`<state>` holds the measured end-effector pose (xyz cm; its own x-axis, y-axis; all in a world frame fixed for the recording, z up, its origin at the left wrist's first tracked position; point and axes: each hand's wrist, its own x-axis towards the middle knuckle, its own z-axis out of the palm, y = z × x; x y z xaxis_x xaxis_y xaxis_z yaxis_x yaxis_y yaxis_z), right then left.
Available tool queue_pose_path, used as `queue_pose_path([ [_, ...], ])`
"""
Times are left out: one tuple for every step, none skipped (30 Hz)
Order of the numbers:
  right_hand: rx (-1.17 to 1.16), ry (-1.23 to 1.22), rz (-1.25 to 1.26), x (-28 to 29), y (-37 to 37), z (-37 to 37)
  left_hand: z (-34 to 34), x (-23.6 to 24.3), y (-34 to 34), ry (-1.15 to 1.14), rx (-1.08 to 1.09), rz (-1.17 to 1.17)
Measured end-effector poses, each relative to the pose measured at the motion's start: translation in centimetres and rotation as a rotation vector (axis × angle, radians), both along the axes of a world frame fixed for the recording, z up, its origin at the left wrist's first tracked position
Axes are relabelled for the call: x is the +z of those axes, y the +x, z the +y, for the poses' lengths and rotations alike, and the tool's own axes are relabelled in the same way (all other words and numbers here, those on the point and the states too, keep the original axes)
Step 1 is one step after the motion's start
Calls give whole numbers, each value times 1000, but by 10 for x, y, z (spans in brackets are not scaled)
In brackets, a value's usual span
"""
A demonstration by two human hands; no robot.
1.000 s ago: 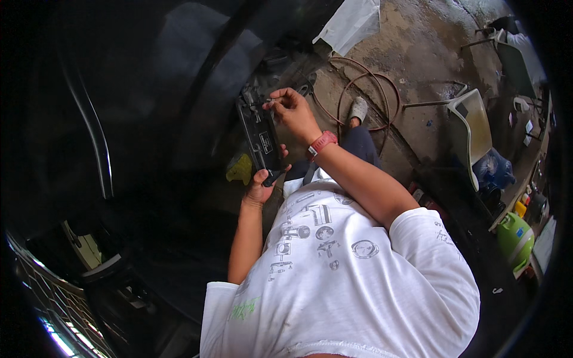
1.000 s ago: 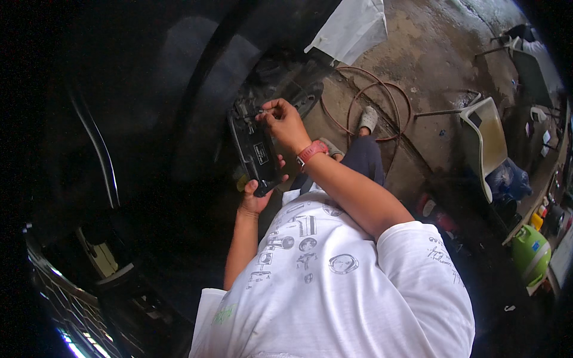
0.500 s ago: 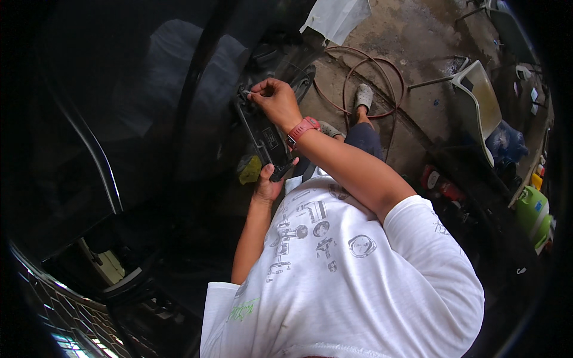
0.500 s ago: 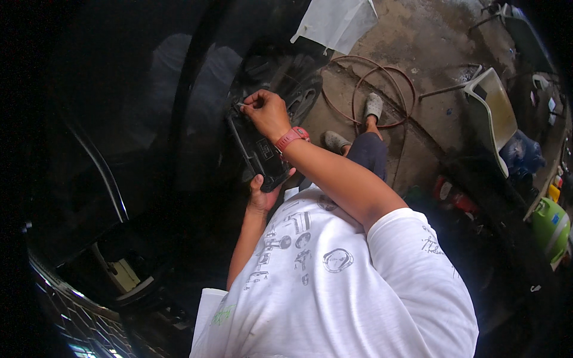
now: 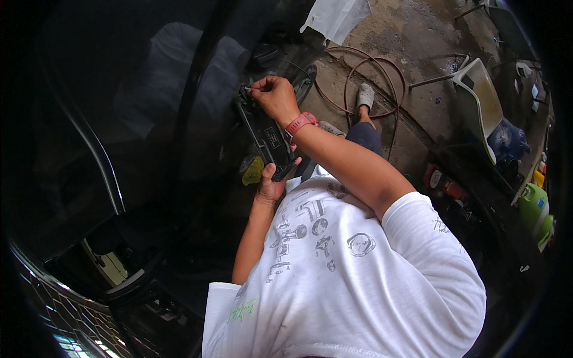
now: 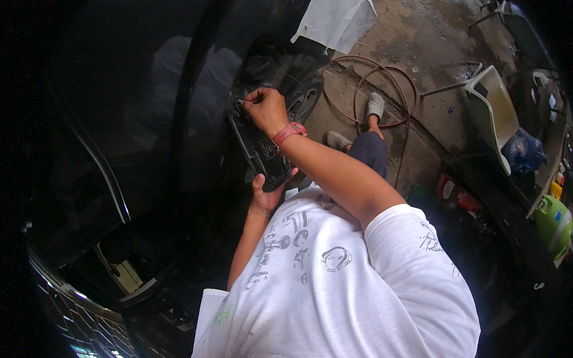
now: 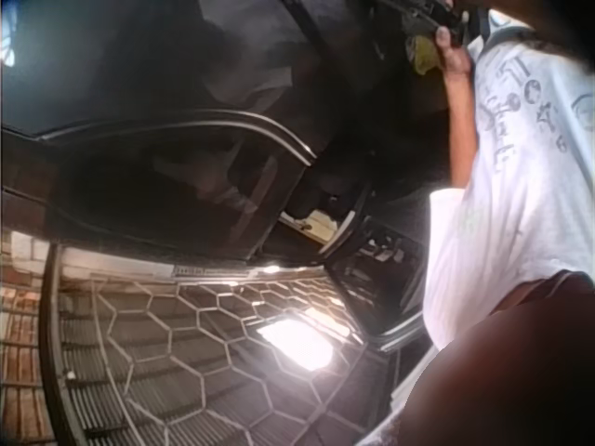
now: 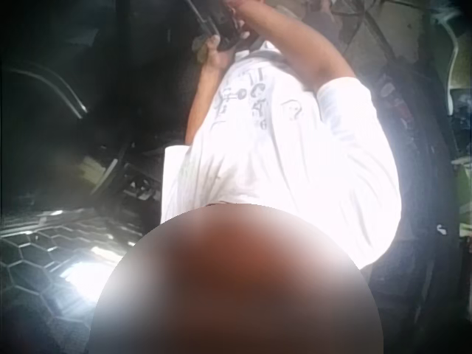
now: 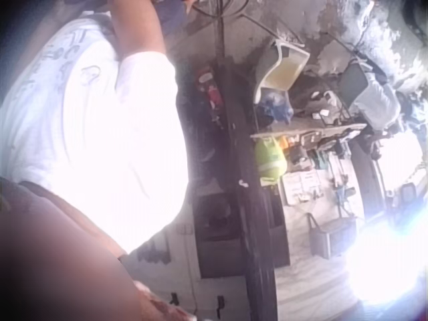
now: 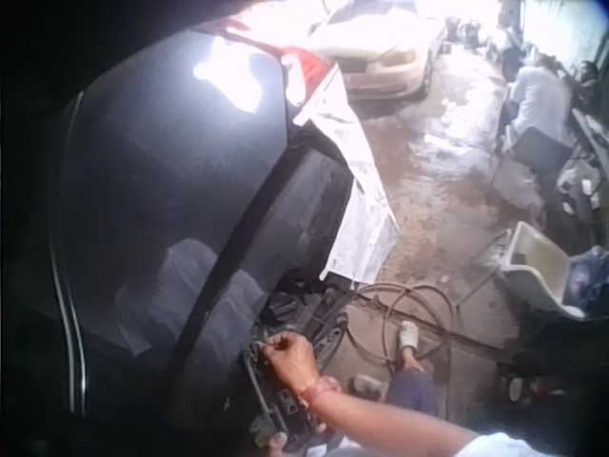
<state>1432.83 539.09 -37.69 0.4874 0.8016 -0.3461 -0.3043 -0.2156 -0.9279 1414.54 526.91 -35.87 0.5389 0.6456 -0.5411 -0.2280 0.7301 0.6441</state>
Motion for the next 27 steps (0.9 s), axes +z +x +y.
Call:
queue_pose_path([
  [5, 14, -7, 1, 0, 0, 0, 0, 0, -1, 1, 0],
  [9, 16, -18, 2, 0, 0, 0, 0, 0, -3, 3, -1],
  [17, 5, -29, 3, 0, 0, 0, 0, 0, -4, 5, 8],
  [13, 12, -25, 4, 0, 0, 0, 1, 1, -4, 5, 4],
  [12, 6, -23, 5, 0, 1, -1, 1, 1, -3, 5, 8],
  [11, 2, -22, 6, 1, 1, -1, 1, 1, -4, 7, 17],
  [10, 4, -21, 6, 1, 2, -1, 2, 1, -7, 6, 10],
  [8, 7, -21, 7, 1, 2, -1, 2, 2, -11, 6, 8],
  [8, -2, -22, 7, 1, 3, -1, 2, 2, -14, 9, 12],
  [10, 5, -26, 7, 1, 3, -1, 3, 2, -14, 3, -1],
  [13, -1, -33, 7, 1, 3, -1, 3, 2, -13, -1, -8],
  [17, -6, -39, 7, 1, 4, -1, 3, 2, -13, -2, -13],
  [18, -9, -47, 7, 1, 4, -2, 3, 2, -13, -4, -16],
  [19, -11, -56, 7, 1, 4, -2, 2, 3, -12, -3, -16],
  [27, -25, -62, 7, 1, 3, -2, 2, 3, -10, 1, -11],
  [28, -17, -64, 7, 1, 3, -2, 2, 3, -12, -4, -17],
  [35, -22, -65, 7, 1, 3, -3, 1, 2, -11, -6, -17],
  [42, -27, -65, 7, 2, 3, -3, 1, 2, -11, -8, -17],
  [58, -36, -65, 7, 2, 3, -3, 0, 2, -13, -7, -19],
  [74, -45, -64, 8, 2, 3, -4, 0, 1, -15, -5, -20],
  [89, -55, -64, 9, 3, 3, -4, -1, 1, -16, -4, -22],
  [96, -57, -70, 10, 3, 2, -4, -2, 0, -20, -10, -21],
  [103, -60, -77, 11, 4, 2, -4, -3, -1, -25, -15, -21],
  [110, -63, -83, 12, 5, 2, -4, -3, -1, -27, -15, -15],
  [118, -60, -88, 13, 6, 2, -4, -3, -1, -27, -19, -18],
  [126, -57, -92, 13, 6, 2, -4, -3, -1, -26, -17, -14],
  [135, -54, -97, 14, 7, 2, -4, -2, 0, -25, -15, -11],
])
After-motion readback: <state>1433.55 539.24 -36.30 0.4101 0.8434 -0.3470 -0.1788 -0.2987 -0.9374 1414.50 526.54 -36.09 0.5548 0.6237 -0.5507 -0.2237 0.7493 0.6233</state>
